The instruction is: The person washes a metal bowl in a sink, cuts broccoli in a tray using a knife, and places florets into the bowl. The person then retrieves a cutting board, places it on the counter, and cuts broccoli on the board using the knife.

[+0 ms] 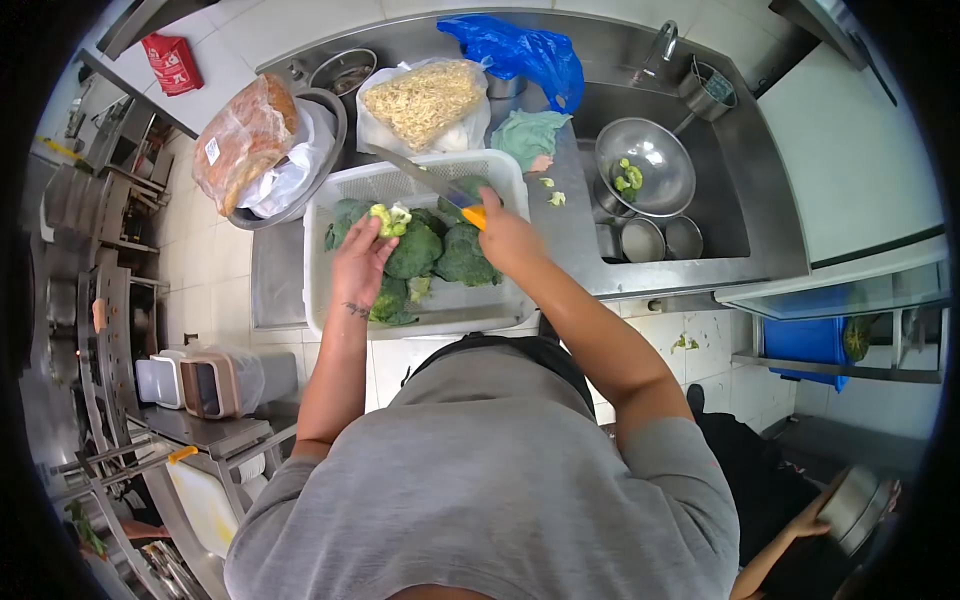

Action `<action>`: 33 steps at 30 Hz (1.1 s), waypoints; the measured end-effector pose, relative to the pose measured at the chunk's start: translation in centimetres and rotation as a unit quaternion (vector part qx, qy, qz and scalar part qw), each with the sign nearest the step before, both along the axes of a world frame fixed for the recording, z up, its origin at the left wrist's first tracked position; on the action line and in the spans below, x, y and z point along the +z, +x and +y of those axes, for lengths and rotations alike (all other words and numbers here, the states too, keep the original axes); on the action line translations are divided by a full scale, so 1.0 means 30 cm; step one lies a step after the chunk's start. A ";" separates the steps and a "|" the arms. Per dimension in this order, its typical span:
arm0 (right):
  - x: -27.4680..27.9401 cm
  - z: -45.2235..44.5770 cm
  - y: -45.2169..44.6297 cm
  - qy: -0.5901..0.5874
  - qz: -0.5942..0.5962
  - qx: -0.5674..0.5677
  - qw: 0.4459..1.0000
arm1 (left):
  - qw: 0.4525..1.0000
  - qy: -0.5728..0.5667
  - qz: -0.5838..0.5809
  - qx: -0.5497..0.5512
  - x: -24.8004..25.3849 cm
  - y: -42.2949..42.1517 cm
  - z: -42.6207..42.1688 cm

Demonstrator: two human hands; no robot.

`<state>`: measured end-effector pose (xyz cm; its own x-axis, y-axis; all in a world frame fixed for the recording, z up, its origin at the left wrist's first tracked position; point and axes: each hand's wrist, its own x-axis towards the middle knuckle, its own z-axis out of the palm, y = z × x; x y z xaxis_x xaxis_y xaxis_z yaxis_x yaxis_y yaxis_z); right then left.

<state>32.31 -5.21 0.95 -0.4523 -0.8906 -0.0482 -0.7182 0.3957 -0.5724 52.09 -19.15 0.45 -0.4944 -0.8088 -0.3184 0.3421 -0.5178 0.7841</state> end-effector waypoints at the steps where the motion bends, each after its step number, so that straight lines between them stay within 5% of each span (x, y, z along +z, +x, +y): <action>1: 0.019 0.079 0.012 -0.060 -0.040 0.023 0.997 | 0.999 -0.029 -0.016 0.016 0.013 -0.012 0.003; 3: 0.127 0.174 0.043 0.018 -0.060 0.006 0.998 | 0.997 -0.070 -0.014 0.033 0.009 -0.043 -0.004; 8: 0.140 0.294 0.035 -0.013 -0.148 -0.013 0.989 | 0.996 -0.087 0.012 0.023 -0.024 -0.115 -0.016; 11: 0.192 0.296 0.057 -0.026 -0.150 -0.001 0.988 | 0.982 -0.154 -0.103 0.024 -0.009 -0.147 -0.019; 13: 0.223 0.298 0.062 -0.014 -0.154 0.002 0.988 | 0.939 -0.244 -0.242 0.013 -0.015 -0.152 -0.021; 16: 0.228 0.315 0.066 -0.014 -0.151 0.026 0.988 | 0.865 -0.391 -0.305 0.078 -0.030 -0.149 -0.038; 19: 0.198 0.348 0.052 -0.079 -0.113 0.066 0.988 | 0.852 -0.379 -0.355 0.071 -0.047 -0.147 -0.046; 33: 0.289 0.481 0.054 0.037 -0.037 0.081 0.995 | 0.827 -0.434 -0.354 0.056 -0.045 -0.196 -0.013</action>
